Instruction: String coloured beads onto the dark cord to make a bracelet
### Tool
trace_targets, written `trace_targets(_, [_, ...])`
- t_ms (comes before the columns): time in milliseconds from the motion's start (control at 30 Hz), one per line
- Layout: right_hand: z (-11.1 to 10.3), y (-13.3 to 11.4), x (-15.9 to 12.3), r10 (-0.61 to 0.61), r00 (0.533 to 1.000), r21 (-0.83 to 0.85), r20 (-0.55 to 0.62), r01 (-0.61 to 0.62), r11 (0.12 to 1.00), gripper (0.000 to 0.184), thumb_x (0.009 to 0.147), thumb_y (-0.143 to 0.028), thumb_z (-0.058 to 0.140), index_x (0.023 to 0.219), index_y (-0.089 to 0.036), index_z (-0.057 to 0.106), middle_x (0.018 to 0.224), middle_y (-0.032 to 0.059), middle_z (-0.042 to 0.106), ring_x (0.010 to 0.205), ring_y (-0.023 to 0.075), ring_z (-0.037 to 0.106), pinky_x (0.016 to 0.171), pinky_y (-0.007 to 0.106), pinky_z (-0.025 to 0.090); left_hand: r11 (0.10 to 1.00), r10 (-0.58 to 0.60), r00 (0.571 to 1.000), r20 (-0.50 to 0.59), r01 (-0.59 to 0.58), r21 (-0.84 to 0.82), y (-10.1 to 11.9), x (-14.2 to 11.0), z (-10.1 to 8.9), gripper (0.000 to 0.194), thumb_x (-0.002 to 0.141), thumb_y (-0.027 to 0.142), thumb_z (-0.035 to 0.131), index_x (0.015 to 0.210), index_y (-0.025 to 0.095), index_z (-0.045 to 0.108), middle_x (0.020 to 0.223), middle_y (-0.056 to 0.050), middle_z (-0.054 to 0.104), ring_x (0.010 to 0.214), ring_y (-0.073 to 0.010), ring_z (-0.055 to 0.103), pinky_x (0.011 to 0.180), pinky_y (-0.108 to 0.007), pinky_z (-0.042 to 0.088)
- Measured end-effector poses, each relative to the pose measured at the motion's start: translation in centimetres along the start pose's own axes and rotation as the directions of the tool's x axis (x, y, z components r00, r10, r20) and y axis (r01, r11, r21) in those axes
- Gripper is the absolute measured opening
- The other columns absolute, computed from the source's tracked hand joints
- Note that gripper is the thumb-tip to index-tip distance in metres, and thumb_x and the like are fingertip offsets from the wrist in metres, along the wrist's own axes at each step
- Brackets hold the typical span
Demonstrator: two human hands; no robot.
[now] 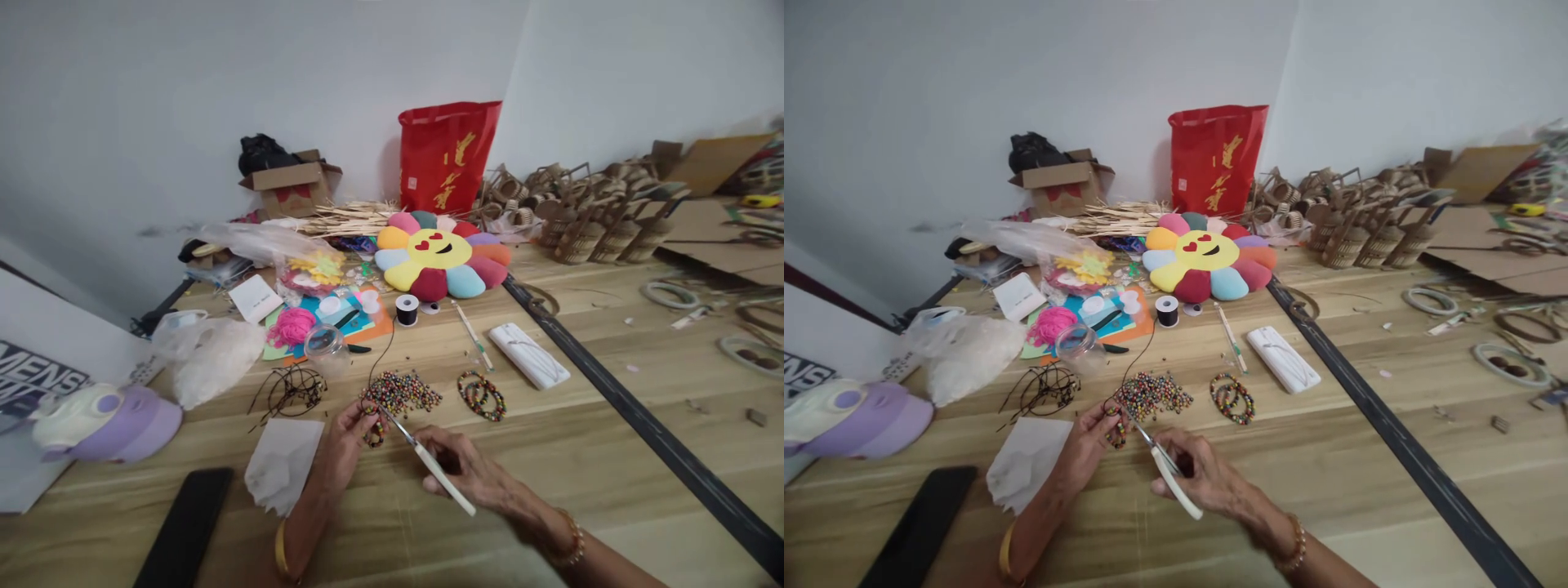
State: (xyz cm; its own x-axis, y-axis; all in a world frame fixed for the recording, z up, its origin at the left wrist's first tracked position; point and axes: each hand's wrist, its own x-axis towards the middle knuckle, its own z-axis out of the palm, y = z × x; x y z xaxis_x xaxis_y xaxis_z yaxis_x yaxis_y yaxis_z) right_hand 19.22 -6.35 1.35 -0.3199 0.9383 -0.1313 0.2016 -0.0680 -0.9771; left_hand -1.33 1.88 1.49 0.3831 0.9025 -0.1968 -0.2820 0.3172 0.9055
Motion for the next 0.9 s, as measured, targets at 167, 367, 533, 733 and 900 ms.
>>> trace_targets(167, [-0.1, 0.0, 0.0, -0.046, 0.999, -0.004, -0.017, 0.046, 0.999, 0.043, 0.073, -0.043, 0.074, 0.104, -0.016, 0.064, 0.067, -0.005, 0.044, 0.061, 0.0107, 0.037, 0.053, 0.021, 0.029, 0.999, -0.025, 1.0, 0.004, 0.025, 0.043, 0.2, -0.1, 0.3, 0.03, 0.063, 0.037, 0.081, 0.072, 0.014, 0.065, 0.064, -0.001, 0.066, 0.059, -0.0124, 0.055, 0.054, -0.022, 0.043])
trace_targets(367, [0.0, -0.2, -0.1, -0.052, 0.997, -0.027, -0.049, 0.05, 0.998, 0.037, 0.076, -0.04, 0.071, 0.103, -0.015, 0.066, 0.066, -0.0046, 0.045, 0.059, 0.0096, 0.036, 0.051, 0.02, 0.029, 0.997, -0.04, 0.999, 0.013, 0.039, 0.065, 0.3, -0.1, 0.3, 0.03, 0.063, 0.037, 0.081, 0.072, 0.014, 0.064, 0.063, -0.001, 0.065, 0.058, -0.0123, 0.055, 0.055, -0.023, 0.042])
trace_targets(533, [-0.2, -0.1, -0.2, -0.087, 0.995, -0.155, -0.056, 0.078, 0.985, 0.034, 0.077, -0.033, 0.071, 0.106, -0.015, 0.067, 0.069, -0.0039, 0.052, 0.059, 0.0093, 0.039, 0.052, 0.019, 0.032, 0.997, -0.044, 0.999, -0.001, 0.044, 0.067, 0.1, -0.1, 0.2, 0.031, 0.061, 0.037, 0.082, 0.071, 0.014, 0.065, 0.063, -0.002, 0.065, 0.058, -0.0128, 0.055, 0.055, -0.023, 0.042])
trace_targets(733, [-0.5, -0.6, -0.4, -0.141, 0.989, -0.249, -0.051, 0.124, 0.961, 0.028, 0.081, -0.028, 0.067, 0.106, -0.016, 0.067, 0.073, -0.0018, 0.06, 0.06, 0.0094, 0.045, 0.055, 0.018, 0.036, 0.996, -0.045, 0.999, -0.009, 0.045, 0.074, 0.2, -0.1, 0.3, 0.034, 0.059, 0.039, 0.084, 0.071, 0.013, 0.065, 0.062, -0.002, 0.066, 0.058, -0.0129, 0.055, 0.056, -0.023, 0.042])
trace_targets(900, [-0.5, -1.0, -0.5, -0.162, 0.985, -0.29, -0.056, 0.139, 0.947, 0.026, 0.083, -0.028, 0.063, 0.105, -0.015, 0.068, 0.075, 0.0, 0.062, 0.06, 0.0101, 0.046, 0.055, 0.018, 0.038, 0.995, -0.037, 0.999, -0.006, 0.038, 0.09, 0.2, -0.2, 0.3, 0.034, 0.06, 0.039, 0.083, 0.071, 0.014, 0.064, 0.063, -0.001, 0.066, 0.059, -0.013, 0.056, 0.056, -0.023, 0.043])
